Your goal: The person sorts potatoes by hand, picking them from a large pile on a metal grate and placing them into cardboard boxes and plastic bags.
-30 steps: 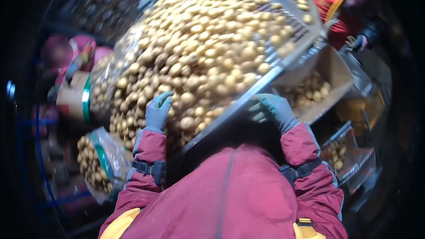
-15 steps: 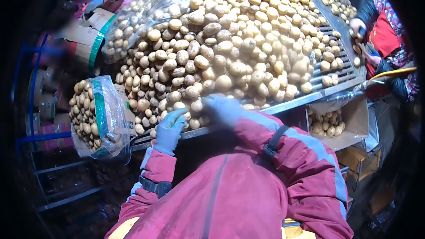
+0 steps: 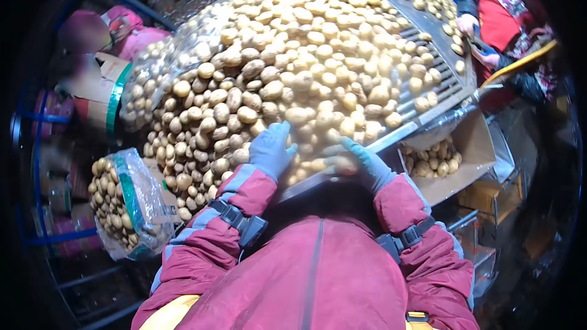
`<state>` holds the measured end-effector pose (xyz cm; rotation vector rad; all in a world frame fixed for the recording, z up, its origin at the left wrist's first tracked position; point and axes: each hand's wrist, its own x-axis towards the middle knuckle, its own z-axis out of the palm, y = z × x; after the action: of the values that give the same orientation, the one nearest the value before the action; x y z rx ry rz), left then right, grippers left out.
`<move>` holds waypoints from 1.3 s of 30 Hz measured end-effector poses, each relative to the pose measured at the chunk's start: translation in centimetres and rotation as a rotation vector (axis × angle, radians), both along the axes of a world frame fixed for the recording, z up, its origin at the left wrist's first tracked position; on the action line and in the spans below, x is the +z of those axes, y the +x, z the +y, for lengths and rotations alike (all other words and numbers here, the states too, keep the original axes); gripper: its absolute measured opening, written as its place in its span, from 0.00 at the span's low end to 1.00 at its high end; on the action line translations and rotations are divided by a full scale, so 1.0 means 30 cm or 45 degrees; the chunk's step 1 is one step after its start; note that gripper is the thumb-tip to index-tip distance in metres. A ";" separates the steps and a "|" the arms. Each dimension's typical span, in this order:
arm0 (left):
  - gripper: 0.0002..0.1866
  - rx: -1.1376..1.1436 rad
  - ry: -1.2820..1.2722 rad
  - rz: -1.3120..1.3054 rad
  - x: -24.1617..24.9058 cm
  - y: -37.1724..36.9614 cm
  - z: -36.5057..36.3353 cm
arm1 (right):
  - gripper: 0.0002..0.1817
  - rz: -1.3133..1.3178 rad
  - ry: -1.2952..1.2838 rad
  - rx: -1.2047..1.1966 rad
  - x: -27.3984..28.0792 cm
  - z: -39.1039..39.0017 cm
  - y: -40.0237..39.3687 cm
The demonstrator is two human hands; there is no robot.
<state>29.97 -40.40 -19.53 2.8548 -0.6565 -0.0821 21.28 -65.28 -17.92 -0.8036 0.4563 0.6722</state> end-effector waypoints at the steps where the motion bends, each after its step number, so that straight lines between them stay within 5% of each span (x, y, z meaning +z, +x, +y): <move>1: 0.22 0.016 0.127 0.117 0.026 0.027 -0.035 | 0.28 0.082 0.018 -0.046 -0.040 -0.010 -0.015; 2: 0.20 0.010 -0.014 0.053 0.034 0.046 -0.031 | 0.25 0.074 0.131 -0.081 -0.101 -0.011 -0.018; 4: 0.21 0.226 -0.353 0.605 0.103 0.097 -0.023 | 0.23 -0.240 -0.117 -0.049 -0.106 -0.038 -0.069; 5: 0.23 0.386 -1.112 1.178 0.086 0.137 -0.012 | 0.24 -0.303 -0.086 -0.093 -0.098 -0.042 -0.085; 6: 0.30 0.387 -1.401 1.375 0.076 0.149 0.005 | 0.24 -0.302 -0.048 -0.112 -0.080 -0.043 -0.099; 12: 0.37 0.142 -1.743 1.632 0.240 0.009 -0.172 | 0.33 -0.123 0.295 -0.227 0.022 -0.058 -0.117; 18: 0.27 -0.273 -1.066 1.148 0.201 -0.207 -0.346 | 0.36 -0.151 0.237 -0.296 0.013 -0.065 -0.197; 20: 0.27 -0.300 -0.988 1.245 0.213 -0.210 -0.363 | 0.35 -0.224 0.257 -0.294 -0.083 -0.085 -0.221; 23: 0.26 -0.321 -0.994 1.274 0.198 -0.192 -0.361 | 0.30 -0.202 0.208 -0.229 0.010 -0.134 -0.264; 26: 0.26 0.009 -1.283 1.736 0.208 -0.174 -0.359 | 0.22 -0.255 0.066 -0.255 0.042 -0.142 -0.276; 29: 0.26 -0.073 -1.256 1.631 0.178 -0.189 -0.370 | 0.20 -0.292 -0.178 -0.366 0.034 -0.125 -0.276; 39: 0.25 -0.105 -1.011 1.492 0.102 -0.170 -0.430 | 0.23 0.048 -0.099 -0.800 -0.094 -0.364 -0.592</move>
<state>24.86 -53.31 -16.46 1.5928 -0.3767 -1.1004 3.52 -76.19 -20.75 -0.6688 0.7302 0.0860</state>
